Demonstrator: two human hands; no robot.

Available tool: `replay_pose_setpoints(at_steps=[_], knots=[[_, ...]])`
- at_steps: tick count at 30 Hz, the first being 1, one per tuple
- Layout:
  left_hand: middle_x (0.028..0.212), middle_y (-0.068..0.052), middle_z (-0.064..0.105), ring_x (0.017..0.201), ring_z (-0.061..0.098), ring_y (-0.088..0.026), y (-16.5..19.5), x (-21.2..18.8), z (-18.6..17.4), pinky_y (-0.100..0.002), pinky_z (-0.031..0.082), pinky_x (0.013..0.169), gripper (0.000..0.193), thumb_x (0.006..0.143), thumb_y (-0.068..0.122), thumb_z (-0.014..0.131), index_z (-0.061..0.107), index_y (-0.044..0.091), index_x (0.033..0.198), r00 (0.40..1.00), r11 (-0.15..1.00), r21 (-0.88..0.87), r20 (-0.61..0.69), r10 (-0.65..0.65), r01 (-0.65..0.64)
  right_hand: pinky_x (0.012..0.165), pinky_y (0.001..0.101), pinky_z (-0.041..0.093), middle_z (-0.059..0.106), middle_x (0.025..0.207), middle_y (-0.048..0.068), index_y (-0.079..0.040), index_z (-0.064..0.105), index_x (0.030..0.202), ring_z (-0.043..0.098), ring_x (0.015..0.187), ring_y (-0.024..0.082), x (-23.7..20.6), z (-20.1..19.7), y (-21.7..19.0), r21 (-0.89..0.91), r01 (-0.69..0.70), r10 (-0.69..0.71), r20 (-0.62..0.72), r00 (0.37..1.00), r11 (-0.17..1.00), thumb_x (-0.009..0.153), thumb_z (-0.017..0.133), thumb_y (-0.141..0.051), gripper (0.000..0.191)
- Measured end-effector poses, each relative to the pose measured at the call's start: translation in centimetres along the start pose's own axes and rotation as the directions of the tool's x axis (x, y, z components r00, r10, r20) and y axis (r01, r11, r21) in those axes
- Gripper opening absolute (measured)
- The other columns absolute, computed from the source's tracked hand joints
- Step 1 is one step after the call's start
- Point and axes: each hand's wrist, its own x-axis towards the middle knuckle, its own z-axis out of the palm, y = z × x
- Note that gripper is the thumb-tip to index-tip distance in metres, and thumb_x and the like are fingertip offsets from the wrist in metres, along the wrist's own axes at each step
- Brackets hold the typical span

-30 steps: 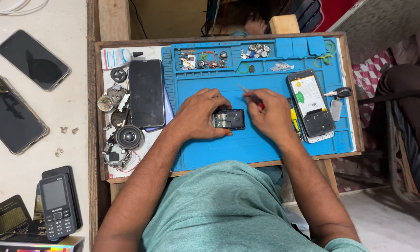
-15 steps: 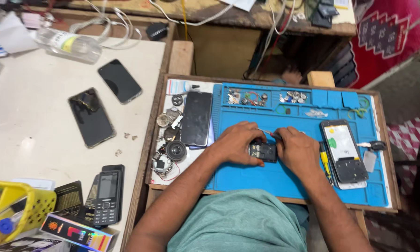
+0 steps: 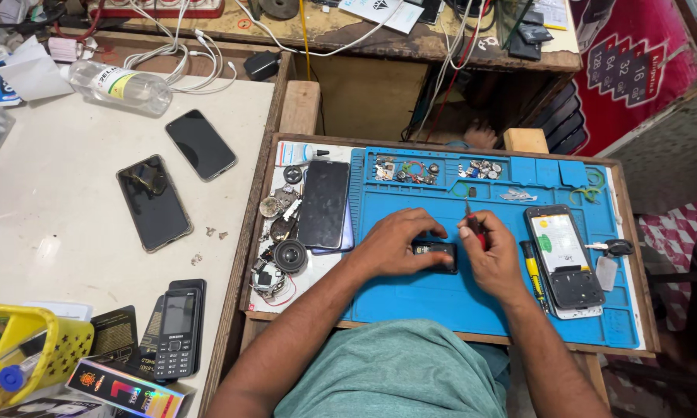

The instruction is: The person disassembles a mobile phone, removes the motherboard, and uses a screwdriver to adjust a small component on the phone's frame. They then reassemble the phone by placing the motherboard back and securing the back cover with screws.

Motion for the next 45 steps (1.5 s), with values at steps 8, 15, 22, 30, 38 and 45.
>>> replay_pose_setpoints(at_steps=[8, 15, 22, 30, 38, 45], knots=[[0.094, -0.005, 0.077, 0.084, 0.065, -0.008, -1.7, 0.9, 2.7, -0.027, 0.055, 0.076, 0.022, 0.099, 0.021, 0.073, 0.078, 0.002, 0.11, 0.988, 0.822, -0.563, -0.061, -0.144, 0.085, 0.069, 0.0246, 0.042, 0.057, 0.093, 0.003, -0.002, 0.061, 0.102, 0.05, 0.078, 0.01, -0.1, 0.1, -0.9, 0.028, 0.18, -0.181, 0.029, 0.983, 0.983, 0.097, 0.066, -0.003, 0.007], [0.096, -0.003, 0.078, 0.087, 0.069, -0.007, -2.5, 1.1, 3.4, -0.024, 0.058, 0.08, 0.021, 0.096, 0.017, 0.075, 0.077, -0.001, 0.108, 0.973, 0.65, -0.73, 0.092, -0.213, 0.212, 0.074, 0.0248, 0.044, 0.058, 0.096, 0.004, -0.003, 0.061, 0.103, 0.053, 0.083, 0.01, -0.4, -0.2, -0.9, 0.026, 0.253, -0.253, 0.032, 0.967, 0.967, 0.098, 0.064, -0.001, 0.006], [0.09, -0.005, 0.078, 0.081, 0.07, -0.008, -2.4, 1.1, 3.0, -0.025, 0.059, 0.074, 0.02, 0.092, 0.018, 0.078, 0.078, 0.002, 0.103, 0.955, 0.653, -0.701, 0.148, -0.258, 0.285, 0.072, 0.0237, 0.043, 0.059, 0.096, 0.003, -0.004, 0.061, 0.102, 0.051, 0.08, 0.009, -0.4, -0.3, -0.6, 0.08, 0.214, -0.219, 0.071, 0.973, 0.974, 0.098, 0.067, -0.003, 0.007], [0.088, -0.001, 0.072, 0.081, 0.064, -0.006, -3.0, 0.9, 3.1, -0.025, 0.054, 0.074, 0.018, 0.095, 0.02, 0.077, 0.074, 0.003, 0.101, 0.977, 0.661, -0.721, 0.123, -0.174, 0.208, 0.072, 0.0214, 0.048, 0.062, 0.098, 0.002, -0.004, 0.06, 0.103, 0.056, 0.082, 0.006, -0.6, -0.3, 0.5, 0.148, 0.117, -0.127, 0.065, 0.99, 0.982, 0.097, 0.072, -0.009, 0.014], [0.092, 0.002, 0.068, 0.08, 0.062, -0.007, -3.1, 1.4, 3.2, -0.026, 0.054, 0.073, 0.016, 0.099, 0.022, 0.071, 0.07, 0.006, 0.101, 0.973, 0.574, -0.795, 0.08, -0.218, 0.194, 0.052, 0.0183, 0.037, 0.061, 0.081, 0.002, 0.001, 0.064, 0.12, 0.046, 0.059, 0.004, -0.1, -1.4, 1.1, 0.553, -0.269, 0.16, 0.238, 0.958, 0.789, 0.107, 0.058, -0.022, 0.027], [0.086, 0.001, 0.064, 0.077, 0.062, -0.009, -3.0, 1.3, 2.7, -0.026, 0.049, 0.069, 0.022, 0.104, 0.031, 0.063, 0.064, 0.01, 0.097, 0.962, 0.61, -0.758, 0.085, -0.26, 0.232, 0.046, 0.0187, 0.034, 0.06, 0.08, 0.006, 0.005, 0.061, 0.121, 0.043, 0.052, 0.005, 0.2, -2.1, 0.4, 0.678, -0.349, 0.169, 0.318, 0.933, 0.647, 0.111, 0.049, -0.027, 0.035]])
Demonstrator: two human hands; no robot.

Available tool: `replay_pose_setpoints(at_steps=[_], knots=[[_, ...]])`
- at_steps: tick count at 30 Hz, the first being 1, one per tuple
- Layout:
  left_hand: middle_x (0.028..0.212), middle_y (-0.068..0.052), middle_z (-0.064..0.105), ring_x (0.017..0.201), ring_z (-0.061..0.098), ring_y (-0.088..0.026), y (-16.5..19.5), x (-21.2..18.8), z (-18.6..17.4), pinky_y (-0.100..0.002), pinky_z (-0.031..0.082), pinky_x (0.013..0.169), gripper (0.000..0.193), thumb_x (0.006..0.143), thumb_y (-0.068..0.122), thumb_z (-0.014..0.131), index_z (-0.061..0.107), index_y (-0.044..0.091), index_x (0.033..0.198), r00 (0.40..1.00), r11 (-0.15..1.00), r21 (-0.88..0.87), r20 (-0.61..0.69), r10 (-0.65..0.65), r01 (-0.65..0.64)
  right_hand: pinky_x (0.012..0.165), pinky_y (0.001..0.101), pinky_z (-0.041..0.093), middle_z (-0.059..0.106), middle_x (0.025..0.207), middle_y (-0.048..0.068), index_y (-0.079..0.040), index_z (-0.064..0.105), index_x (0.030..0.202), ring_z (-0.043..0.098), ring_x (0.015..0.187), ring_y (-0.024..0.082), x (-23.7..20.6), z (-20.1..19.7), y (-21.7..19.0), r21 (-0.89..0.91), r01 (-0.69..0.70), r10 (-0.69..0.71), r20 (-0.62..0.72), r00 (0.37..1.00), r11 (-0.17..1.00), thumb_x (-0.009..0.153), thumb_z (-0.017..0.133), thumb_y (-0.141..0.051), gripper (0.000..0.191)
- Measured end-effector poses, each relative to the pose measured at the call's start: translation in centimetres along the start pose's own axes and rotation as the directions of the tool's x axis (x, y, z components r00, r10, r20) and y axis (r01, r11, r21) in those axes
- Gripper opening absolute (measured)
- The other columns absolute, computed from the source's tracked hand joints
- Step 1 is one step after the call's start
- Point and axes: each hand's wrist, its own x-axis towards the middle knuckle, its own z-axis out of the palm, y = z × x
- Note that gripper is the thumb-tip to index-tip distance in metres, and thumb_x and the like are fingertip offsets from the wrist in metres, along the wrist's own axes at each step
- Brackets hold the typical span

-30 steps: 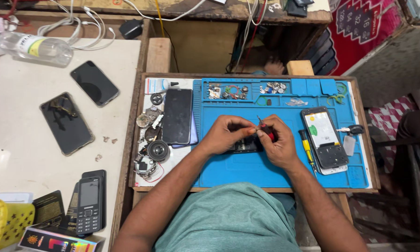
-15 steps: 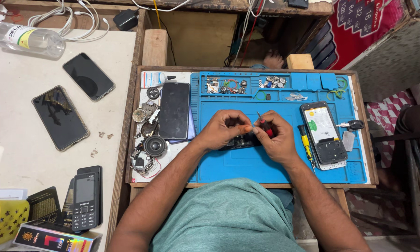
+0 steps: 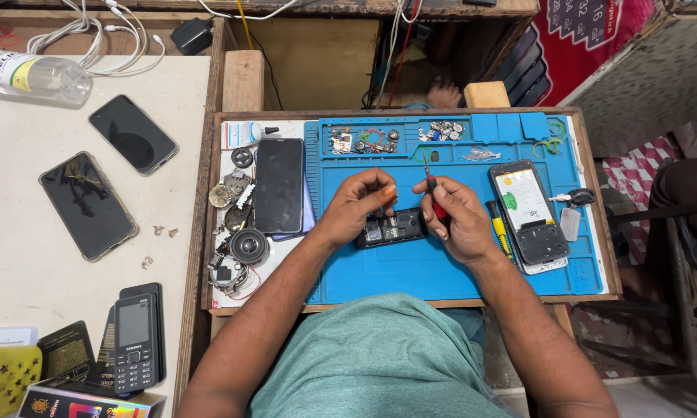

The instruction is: The person disassembles a mobile phone, removes the motherboard, and uses a screwdriver to adjust a small component on the phone's frame. They then reassemble the phone by placing the motherboard back and securing the back cover with screws.

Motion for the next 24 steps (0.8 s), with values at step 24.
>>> replay_pose_setpoints(at_steps=[24], knots=[[0.089, 0.0, 0.07, 0.073, 0.061, -0.008, 1.1, 1.0, -0.1, -0.025, 0.05, 0.066, 0.02, 0.101, 0.028, 0.067, 0.068, 0.009, 0.096, 0.97, 0.998, -0.003, -0.233, 0.065, -0.067, 0.044, 0.0213, 0.039, 0.061, 0.075, 0.009, 0.009, 0.061, 0.119, 0.047, 0.046, 0.009, 0.1, -1.3, -0.2, 0.052, -0.091, 0.091, -0.009, 0.996, 0.994, 0.11, 0.043, -0.031, 0.044]])
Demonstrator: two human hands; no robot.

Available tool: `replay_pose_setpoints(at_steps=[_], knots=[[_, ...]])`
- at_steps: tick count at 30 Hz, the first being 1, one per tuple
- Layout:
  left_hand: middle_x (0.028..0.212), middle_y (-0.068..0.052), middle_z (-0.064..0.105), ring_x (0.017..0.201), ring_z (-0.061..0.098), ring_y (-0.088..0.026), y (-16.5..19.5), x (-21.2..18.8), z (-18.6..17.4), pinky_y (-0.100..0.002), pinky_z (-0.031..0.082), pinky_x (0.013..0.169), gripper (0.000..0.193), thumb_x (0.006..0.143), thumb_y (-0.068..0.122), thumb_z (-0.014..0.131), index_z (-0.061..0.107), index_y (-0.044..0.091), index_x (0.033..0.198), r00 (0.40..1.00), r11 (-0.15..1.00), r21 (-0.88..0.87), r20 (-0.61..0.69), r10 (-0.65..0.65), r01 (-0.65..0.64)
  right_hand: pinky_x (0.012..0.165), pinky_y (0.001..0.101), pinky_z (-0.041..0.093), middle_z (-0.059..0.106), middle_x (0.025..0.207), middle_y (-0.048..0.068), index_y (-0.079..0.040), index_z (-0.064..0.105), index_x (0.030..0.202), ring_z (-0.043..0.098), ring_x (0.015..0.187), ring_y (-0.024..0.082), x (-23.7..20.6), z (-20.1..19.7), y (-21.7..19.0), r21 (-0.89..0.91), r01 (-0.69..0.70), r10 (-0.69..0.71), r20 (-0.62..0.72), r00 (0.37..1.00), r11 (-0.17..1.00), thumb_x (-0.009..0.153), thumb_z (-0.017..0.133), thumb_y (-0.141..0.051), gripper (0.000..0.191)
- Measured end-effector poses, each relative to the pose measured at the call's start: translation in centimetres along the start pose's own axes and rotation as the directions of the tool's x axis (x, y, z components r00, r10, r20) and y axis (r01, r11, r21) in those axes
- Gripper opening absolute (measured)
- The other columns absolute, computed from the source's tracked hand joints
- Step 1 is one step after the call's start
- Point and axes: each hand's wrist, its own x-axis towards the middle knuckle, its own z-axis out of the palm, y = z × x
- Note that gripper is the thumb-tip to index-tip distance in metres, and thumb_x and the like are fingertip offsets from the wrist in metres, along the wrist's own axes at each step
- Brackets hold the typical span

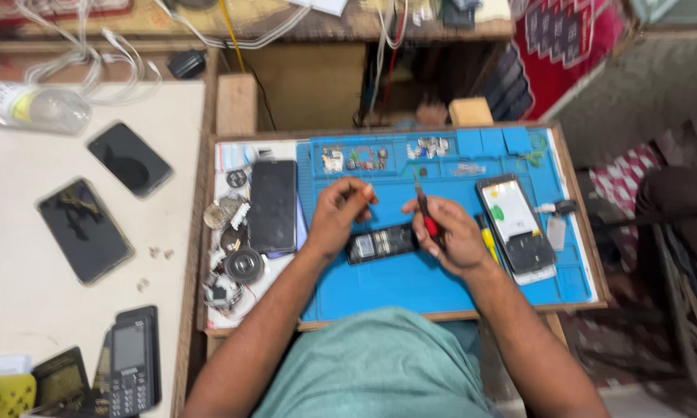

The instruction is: The person disassembles a mobile phone, removes the motherboard, and uses a screwdriver to adjust a small component on the phone's frame. They then reassemble the phone by placing the motherboard back and securing the back cover with screws.

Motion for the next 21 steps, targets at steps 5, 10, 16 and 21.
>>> replay_pose_setpoints(at_steps=[5, 10, 16, 21], knots=[[0.092, -0.001, 0.074, 0.074, 0.064, -0.008, 0.8, -0.3, 0.3, -0.025, 0.048, 0.065, 0.019, 0.097, 0.025, 0.072, 0.071, 0.007, 0.102, 1.0, 1.0, -0.008, 0.001, 0.018, -0.018, 0.047, 0.0207, 0.037, 0.061, 0.077, 0.006, 0.006, 0.064, 0.124, 0.048, 0.052, 0.008, 0.6, 1.3, -0.1, -0.186, 0.043, -0.057, -0.067, 0.996, 0.982, 0.107, 0.05, -0.028, 0.041], [0.09, -0.002, 0.073, 0.076, 0.065, -0.008, 1.0, -0.4, 0.3, -0.024, 0.051, 0.066, 0.015, 0.095, 0.018, 0.076, 0.072, 0.005, 0.102, 0.999, 0.999, -0.025, 0.022, 0.032, -0.032, 0.059, 0.0249, 0.049, 0.068, 0.09, 0.005, -0.002, 0.066, 0.133, 0.056, 0.066, 0.012, 0.5, 3.4, -0.4, -0.692, 0.171, -0.347, -0.123, 0.93, 0.702, 0.101, 0.055, -0.019, 0.038], [0.092, -0.002, 0.074, 0.08, 0.067, -0.008, -0.2, -0.4, -0.9, -0.024, 0.052, 0.07, 0.013, 0.092, 0.014, 0.077, 0.072, 0.005, 0.1, 0.996, 0.996, -0.02, 0.022, 0.082, -0.081, 0.079, 0.0424, 0.054, 0.073, 0.101, 0.013, -0.01, 0.072, 0.118, 0.068, 0.09, 0.034, 1.2, 5.4, -1.4, -0.981, 0.192, -0.551, 0.141, 0.822, 0.035, 0.089, 0.07, -0.014, 0.029], [0.089, -0.002, 0.073, 0.076, 0.067, -0.009, -2.5, -1.3, -1.2, -0.024, 0.054, 0.067, 0.016, 0.094, 0.02, 0.076, 0.07, 0.007, 0.099, 0.998, 0.998, 0.004, 0.034, 0.055, -0.055, 0.097, 0.0468, 0.051, 0.067, 0.127, 0.016, -0.007, 0.066, 0.125, 0.064, 0.114, 0.037, 1.9, 5.8, -0.5, -0.935, 0.353, -0.524, 0.308, 0.794, -0.015, 0.095, 0.066, -0.014, 0.031]])
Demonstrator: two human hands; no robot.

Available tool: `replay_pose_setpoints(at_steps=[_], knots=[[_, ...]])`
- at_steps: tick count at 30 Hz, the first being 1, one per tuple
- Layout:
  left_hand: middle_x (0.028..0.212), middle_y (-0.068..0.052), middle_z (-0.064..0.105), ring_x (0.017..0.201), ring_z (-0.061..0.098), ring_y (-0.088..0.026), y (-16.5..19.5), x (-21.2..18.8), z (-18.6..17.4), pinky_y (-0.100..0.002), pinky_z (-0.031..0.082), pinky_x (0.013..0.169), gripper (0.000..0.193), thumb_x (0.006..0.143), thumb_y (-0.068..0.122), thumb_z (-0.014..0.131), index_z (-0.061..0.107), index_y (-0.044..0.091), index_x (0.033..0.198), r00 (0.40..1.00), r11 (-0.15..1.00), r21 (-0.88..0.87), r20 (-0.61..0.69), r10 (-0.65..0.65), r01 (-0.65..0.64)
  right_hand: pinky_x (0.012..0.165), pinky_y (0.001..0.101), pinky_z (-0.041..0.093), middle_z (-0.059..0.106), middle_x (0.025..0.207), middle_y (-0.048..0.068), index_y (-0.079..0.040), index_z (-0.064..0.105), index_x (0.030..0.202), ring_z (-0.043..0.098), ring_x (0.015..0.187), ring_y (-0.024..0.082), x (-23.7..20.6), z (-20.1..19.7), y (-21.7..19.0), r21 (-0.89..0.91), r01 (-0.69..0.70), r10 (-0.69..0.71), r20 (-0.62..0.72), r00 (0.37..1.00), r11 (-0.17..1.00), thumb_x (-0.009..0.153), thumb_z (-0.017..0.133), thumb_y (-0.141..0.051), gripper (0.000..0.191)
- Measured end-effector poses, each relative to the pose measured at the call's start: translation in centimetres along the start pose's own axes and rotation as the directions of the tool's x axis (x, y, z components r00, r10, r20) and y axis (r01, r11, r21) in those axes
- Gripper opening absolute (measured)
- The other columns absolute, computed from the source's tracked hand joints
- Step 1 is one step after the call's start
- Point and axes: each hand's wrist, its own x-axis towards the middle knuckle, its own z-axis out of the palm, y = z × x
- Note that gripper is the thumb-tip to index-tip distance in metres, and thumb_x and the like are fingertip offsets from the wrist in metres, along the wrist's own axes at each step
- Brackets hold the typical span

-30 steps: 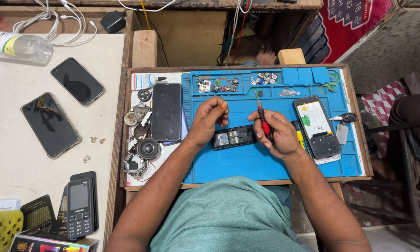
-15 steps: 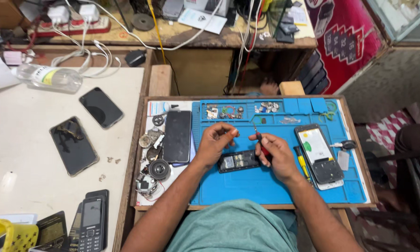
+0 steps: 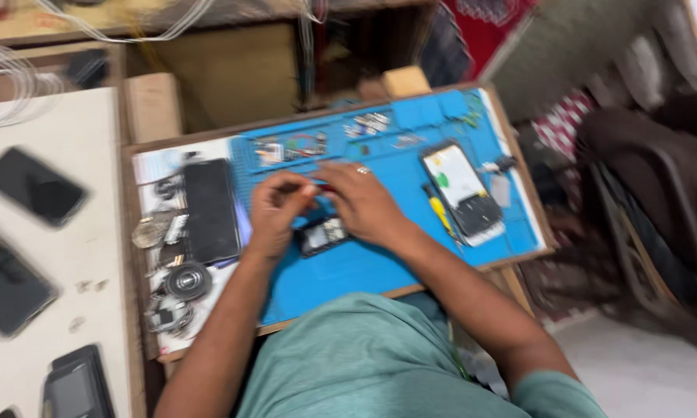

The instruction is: The person disassembles a mobile phone, removes the motherboard, and uses a screwdriver to adjust a small component on the phone's frame. They then reassemble the phone by placing the motherboard back and securing the back cover with screws.

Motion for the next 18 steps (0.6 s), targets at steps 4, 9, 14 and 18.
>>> replay_pose_setpoints(at_steps=[4, 9, 14, 18], knots=[[0.089, -0.004, 0.072, 0.078, 0.067, -0.009, 0.2, 0.0, 0.5, -0.024, 0.053, 0.07, 0.016, 0.099, 0.019, 0.074, 0.068, 0.004, 0.101, 0.998, 0.999, 0.037, 0.056, 0.028, -0.03, 0.097, 0.0479, 0.049, 0.058, 0.138, 0.02, -0.006, 0.066, 0.131, 0.06, 0.12, 0.04, -0.7, -1.4, 0.3, -0.037, 0.065, -0.066, -0.045, 0.997, 0.997, 0.095, 0.064, -0.011, 0.036], [0.094, -0.006, 0.074, 0.08, 0.067, -0.01, 0.5, 0.2, 1.0, -0.025, 0.054, 0.073, 0.015, 0.1, 0.016, 0.072, 0.067, 0.002, 0.103, 0.995, 0.999, 0.026, 0.094, 0.019, -0.022, 0.085, 0.043, 0.055, 0.07, 0.109, 0.011, -0.01, 0.072, 0.11, 0.068, 0.1, 0.032, -4.5, -6.3, 1.5, -0.138, -0.249, 0.254, 0.026, 0.967, 0.959, 0.094, 0.072, -0.017, 0.017], [0.095, -0.008, 0.075, 0.081, 0.069, -0.011, -0.4, 1.1, 0.9, -0.027, 0.058, 0.074, 0.013, 0.099, 0.014, 0.071, 0.07, 0.002, 0.103, 0.997, 0.998, 0.046, 0.068, -0.034, 0.031, 0.073, 0.044, 0.055, 0.071, 0.098, 0.012, -0.008, 0.073, 0.108, 0.069, 0.088, 0.035, -8.4, -9.5, 2.1, -0.379, -0.406, 0.412, -0.069, 0.909, 0.832, 0.086, 0.08, -0.025, 0.028], [0.095, -0.008, 0.076, 0.086, 0.071, -0.013, -0.1, 1.3, 1.1, -0.029, 0.06, 0.075, 0.013, 0.101, 0.014, 0.068, 0.072, 0.001, 0.104, 0.997, 1.0, 0.016, 0.075, -0.013, 0.011, 0.074, 0.0437, 0.055, 0.072, 0.103, 0.011, -0.011, 0.074, 0.113, 0.07, 0.089, 0.034, -9.5, -9.0, 1.4, -0.415, -0.425, 0.421, -0.107, 0.901, 0.804, 0.085, 0.082, -0.029, 0.035]])
